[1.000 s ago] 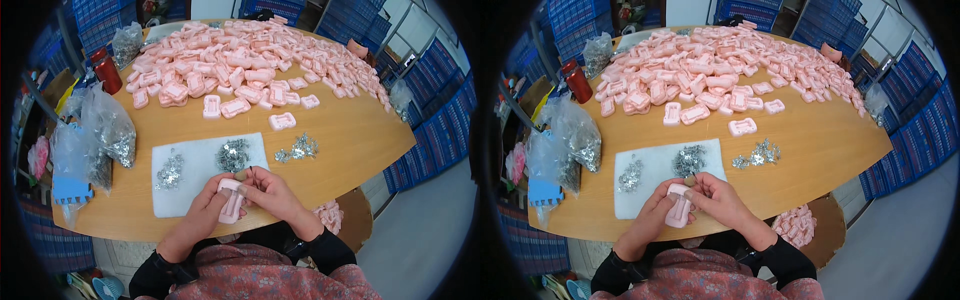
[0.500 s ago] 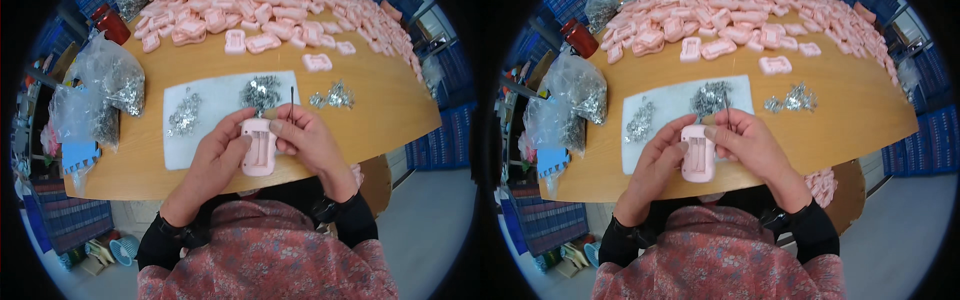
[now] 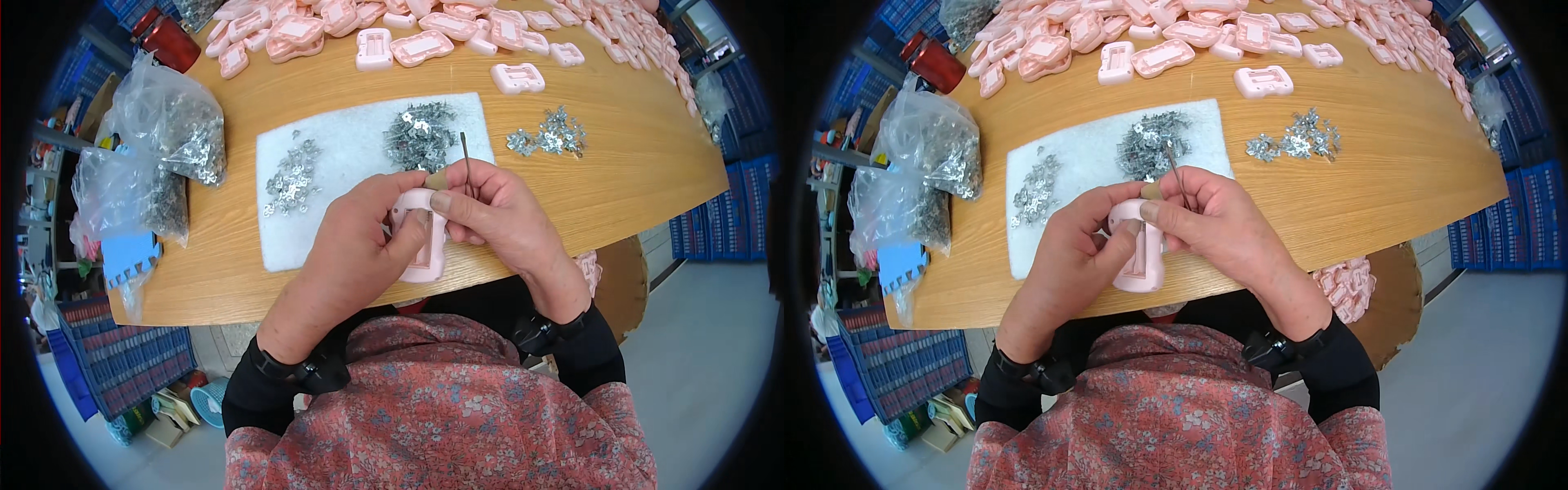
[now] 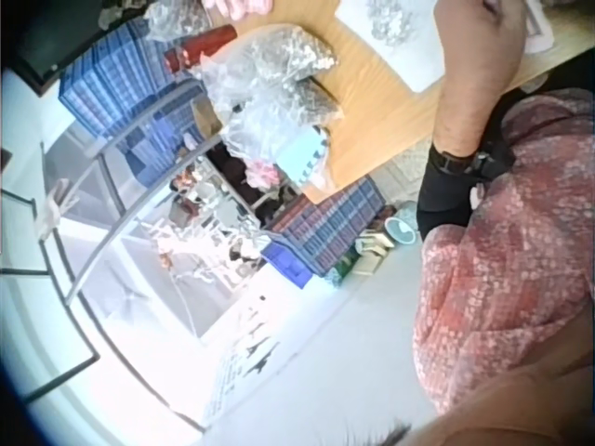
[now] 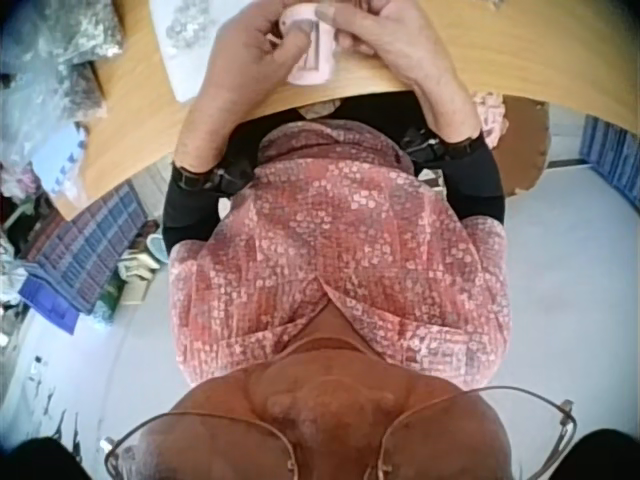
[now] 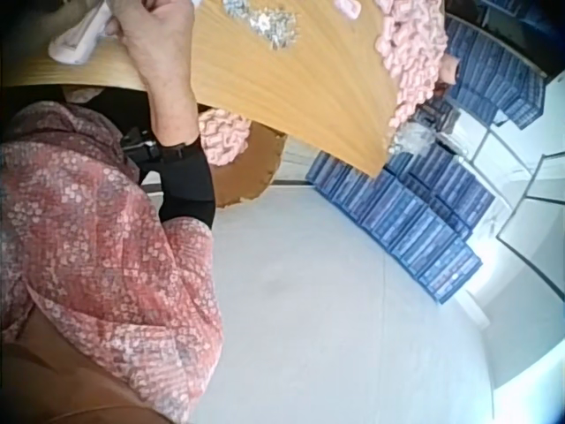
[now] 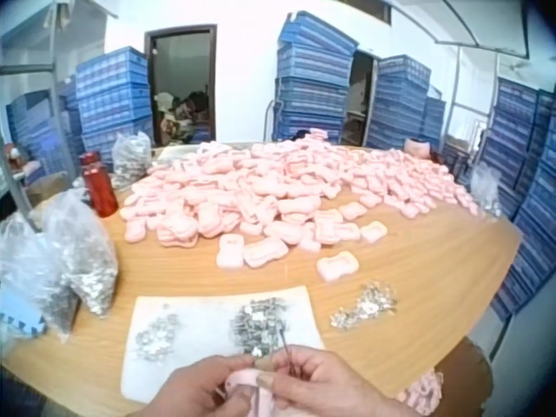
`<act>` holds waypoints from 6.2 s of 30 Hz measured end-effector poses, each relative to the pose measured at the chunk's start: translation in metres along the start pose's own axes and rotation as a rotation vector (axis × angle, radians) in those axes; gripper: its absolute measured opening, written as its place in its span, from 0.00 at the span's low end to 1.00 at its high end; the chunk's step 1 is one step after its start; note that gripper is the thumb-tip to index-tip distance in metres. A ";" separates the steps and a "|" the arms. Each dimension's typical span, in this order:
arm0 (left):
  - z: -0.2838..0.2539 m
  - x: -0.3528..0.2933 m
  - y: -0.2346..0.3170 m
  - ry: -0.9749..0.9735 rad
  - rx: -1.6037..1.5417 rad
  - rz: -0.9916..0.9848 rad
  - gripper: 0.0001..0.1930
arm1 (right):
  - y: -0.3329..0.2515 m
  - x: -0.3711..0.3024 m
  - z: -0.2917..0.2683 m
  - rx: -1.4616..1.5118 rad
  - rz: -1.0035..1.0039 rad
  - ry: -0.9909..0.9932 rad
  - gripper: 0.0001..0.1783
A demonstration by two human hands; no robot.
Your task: The person assembles pink plastic components by inserting small metal pieces into them using a thin metal tool. They pick up a plastic part, use the tool to place a metal piece into a slot, and then set the part aside. This process is repeated for multiple units.
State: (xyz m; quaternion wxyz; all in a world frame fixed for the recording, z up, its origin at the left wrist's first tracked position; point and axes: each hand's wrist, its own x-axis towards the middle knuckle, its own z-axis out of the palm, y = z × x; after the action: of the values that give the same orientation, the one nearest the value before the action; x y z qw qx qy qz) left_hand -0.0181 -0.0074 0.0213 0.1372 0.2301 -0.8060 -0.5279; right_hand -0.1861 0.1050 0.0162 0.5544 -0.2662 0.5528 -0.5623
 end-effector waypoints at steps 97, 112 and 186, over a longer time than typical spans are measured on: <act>0.010 -0.009 -0.015 0.286 -1.064 -0.229 0.21 | 0.033 0.005 0.053 -0.836 -0.536 0.233 0.15; 0.001 -0.010 -0.022 0.227 -0.288 0.075 0.35 | 0.015 -0.001 0.032 -0.233 -0.263 0.210 0.11; -0.048 -0.055 -0.058 0.368 -1.141 -0.161 0.29 | 0.010 0.010 -0.013 -0.916 -0.333 0.347 0.06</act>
State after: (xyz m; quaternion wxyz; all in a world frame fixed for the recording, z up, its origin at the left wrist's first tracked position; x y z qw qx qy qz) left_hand 0.0649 -0.0366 -0.0108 0.3355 0.2681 -0.3389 -0.8371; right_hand -0.1975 0.1022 0.0005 0.1842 -0.4688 0.7763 -0.3789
